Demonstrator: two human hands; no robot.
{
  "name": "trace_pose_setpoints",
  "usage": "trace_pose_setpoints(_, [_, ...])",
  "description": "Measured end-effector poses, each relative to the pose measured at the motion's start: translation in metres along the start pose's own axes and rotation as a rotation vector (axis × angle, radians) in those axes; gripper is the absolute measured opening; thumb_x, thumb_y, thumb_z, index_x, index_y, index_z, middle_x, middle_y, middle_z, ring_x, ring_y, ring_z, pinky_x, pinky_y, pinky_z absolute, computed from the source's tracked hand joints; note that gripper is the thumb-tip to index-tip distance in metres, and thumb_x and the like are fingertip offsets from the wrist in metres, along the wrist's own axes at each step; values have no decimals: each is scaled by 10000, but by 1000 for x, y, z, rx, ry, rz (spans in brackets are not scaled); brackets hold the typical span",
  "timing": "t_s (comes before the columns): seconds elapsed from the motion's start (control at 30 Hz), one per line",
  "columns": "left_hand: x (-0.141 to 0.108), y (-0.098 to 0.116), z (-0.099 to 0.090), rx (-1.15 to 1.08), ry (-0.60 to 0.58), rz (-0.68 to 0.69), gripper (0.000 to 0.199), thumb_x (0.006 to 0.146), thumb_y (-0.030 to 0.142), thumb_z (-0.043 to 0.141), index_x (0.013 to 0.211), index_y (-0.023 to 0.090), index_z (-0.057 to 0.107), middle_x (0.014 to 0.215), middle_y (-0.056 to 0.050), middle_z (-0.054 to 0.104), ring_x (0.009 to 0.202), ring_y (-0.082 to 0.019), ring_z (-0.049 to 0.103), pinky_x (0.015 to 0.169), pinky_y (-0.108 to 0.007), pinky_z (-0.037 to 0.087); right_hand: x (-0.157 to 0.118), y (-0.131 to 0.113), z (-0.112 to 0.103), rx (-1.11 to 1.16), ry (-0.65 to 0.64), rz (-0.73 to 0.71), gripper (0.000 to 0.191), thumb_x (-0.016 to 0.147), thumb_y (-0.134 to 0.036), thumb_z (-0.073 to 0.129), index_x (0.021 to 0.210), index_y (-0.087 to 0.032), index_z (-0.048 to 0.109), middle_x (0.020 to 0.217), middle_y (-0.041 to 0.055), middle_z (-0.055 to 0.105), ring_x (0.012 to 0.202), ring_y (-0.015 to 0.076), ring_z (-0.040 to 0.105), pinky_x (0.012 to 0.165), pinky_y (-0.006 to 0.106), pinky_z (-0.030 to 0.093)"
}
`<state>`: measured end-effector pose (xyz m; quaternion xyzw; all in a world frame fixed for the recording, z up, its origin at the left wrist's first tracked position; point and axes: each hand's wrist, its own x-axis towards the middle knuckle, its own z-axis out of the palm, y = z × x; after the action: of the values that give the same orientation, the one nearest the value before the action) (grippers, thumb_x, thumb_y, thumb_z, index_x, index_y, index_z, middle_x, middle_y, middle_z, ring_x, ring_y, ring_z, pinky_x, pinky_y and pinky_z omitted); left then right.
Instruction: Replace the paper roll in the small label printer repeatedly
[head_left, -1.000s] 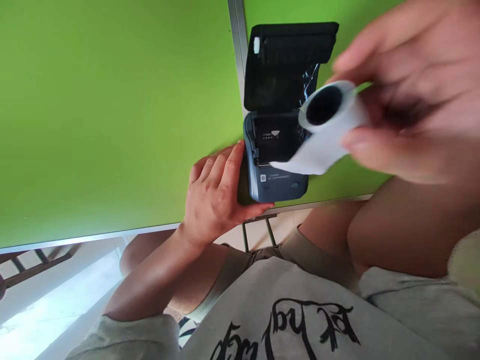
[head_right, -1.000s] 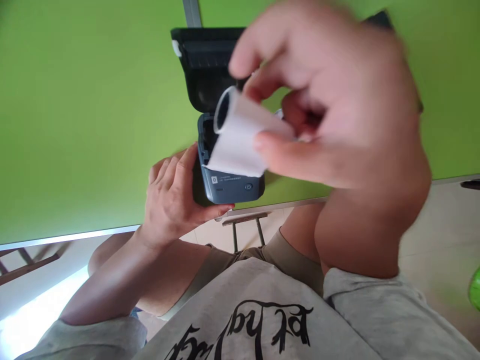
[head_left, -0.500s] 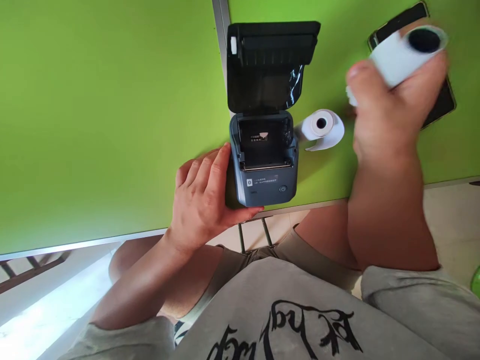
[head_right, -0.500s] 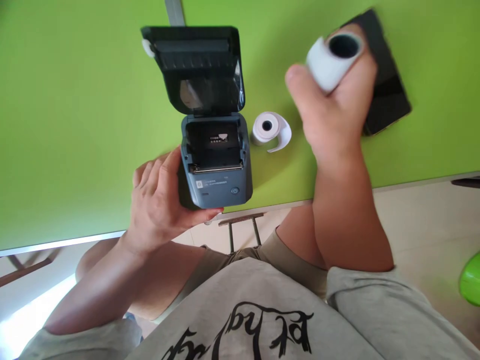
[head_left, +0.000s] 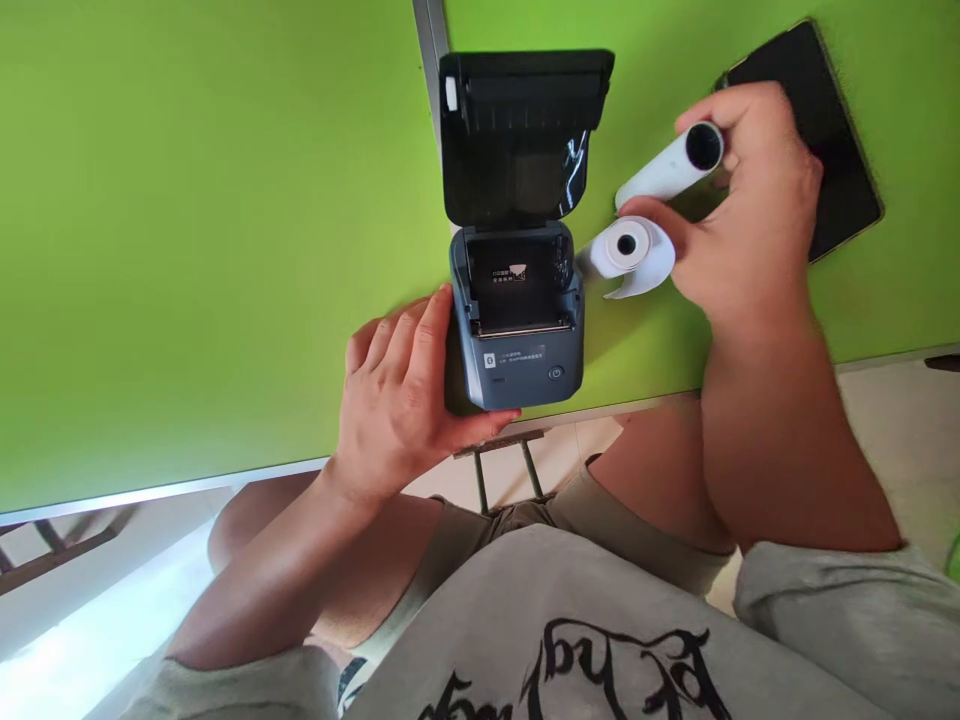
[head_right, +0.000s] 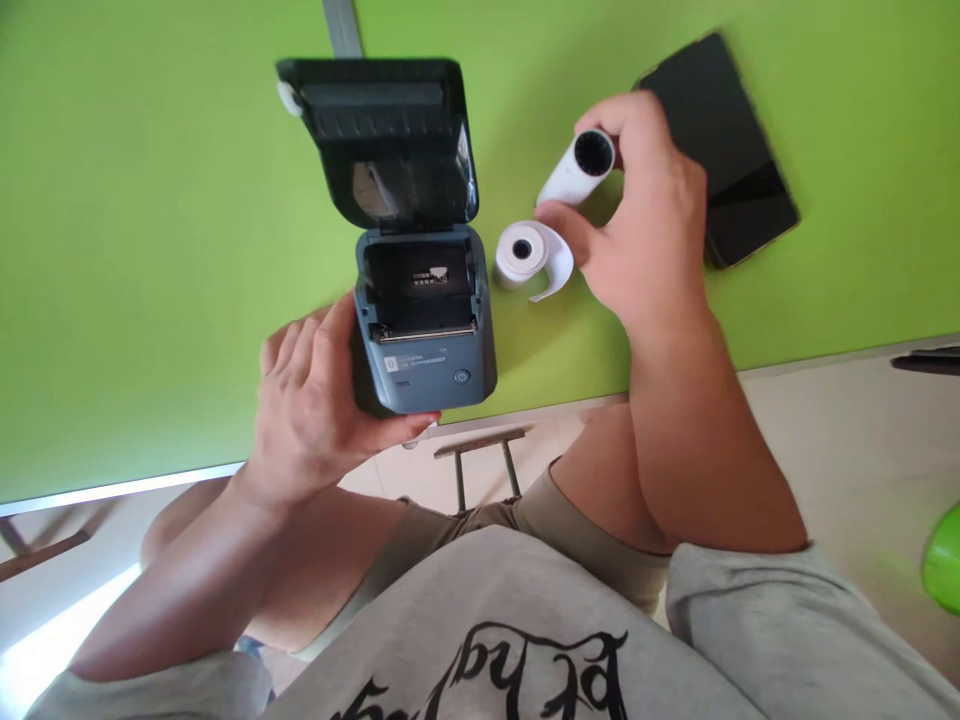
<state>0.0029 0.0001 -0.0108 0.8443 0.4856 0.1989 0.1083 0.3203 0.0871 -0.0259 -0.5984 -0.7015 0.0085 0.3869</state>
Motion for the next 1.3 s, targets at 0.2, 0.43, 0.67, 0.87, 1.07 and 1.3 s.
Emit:
trace_pose_setpoints(0.2, [0, 0, 3, 55, 14, -3, 1073, 868, 946, 426, 1556, 123, 445, 1339, -197, 709, 1147, -338, 699, 993, -430, 453, -6, -30, -23, 94, 177, -221, 308, 922, -397, 566, 1182, -268, 668, 1063, 76, 709, 978, 217, 702, 785, 380, 500])
trace_pose_setpoints(0.43, [0, 1, 1, 17, -6, -6, 1085, 863, 937, 461, 1565, 111, 441, 1357, -205, 698, 1169, -357, 685, 1013, -442, 439, -14, -84, -24, 50, -56, -339, 128, 843, -303, 668, 935, -264, 588, 927, 18, 674, 883, 205, 679, 817, 424, 568])
trace_pose_setpoints(0.67, [0, 1, 1, 19, -3, 5, 1044, 883, 913, 460, 1578, 134, 419, 1357, -196, 704, 1173, -349, 688, 1011, -444, 439, -14, -71, -25, -104, -81, -295, 83, 835, -279, 647, 904, -280, 601, 896, 25, 666, 846, 196, 667, 742, 387, 560])
trace_pose_setpoints(0.87, [0, 1, 2, 32, 5, 11, 1046, 885, 902, 471, 1594, 138, 373, 1373, -208, 692, 1175, -371, 684, 1014, -450, 434, -18, -72, -24, -105, -113, -276, 171, 792, -231, 717, 913, -257, 600, 1049, 44, 714, 954, 198, 701, 870, 388, 583])
trace_pose_setpoints(1.07, [1, 1, 3, 67, 5, 28, 1042, 892, 907, 437, 1567, 115, 391, 1336, -216, 702, 1122, -377, 690, 985, -458, 445, -22, -75, -25, -20, -193, -138, 289, 808, -180, 681, 1061, -271, 578, 1005, 17, 738, 901, 221, 739, 793, 373, 616])
trace_pose_setpoints(1.3, [0, 1, 3, 58, 21, 31, 1045, 889, 915, 437, 1569, 123, 394, 1342, -208, 701, 1142, -366, 691, 991, -444, 445, -26, -71, -23, -79, -339, -139, 468, 840, -188, 671, 1290, -306, 622, 1166, 64, 744, 1078, 269, 743, 838, 378, 638])
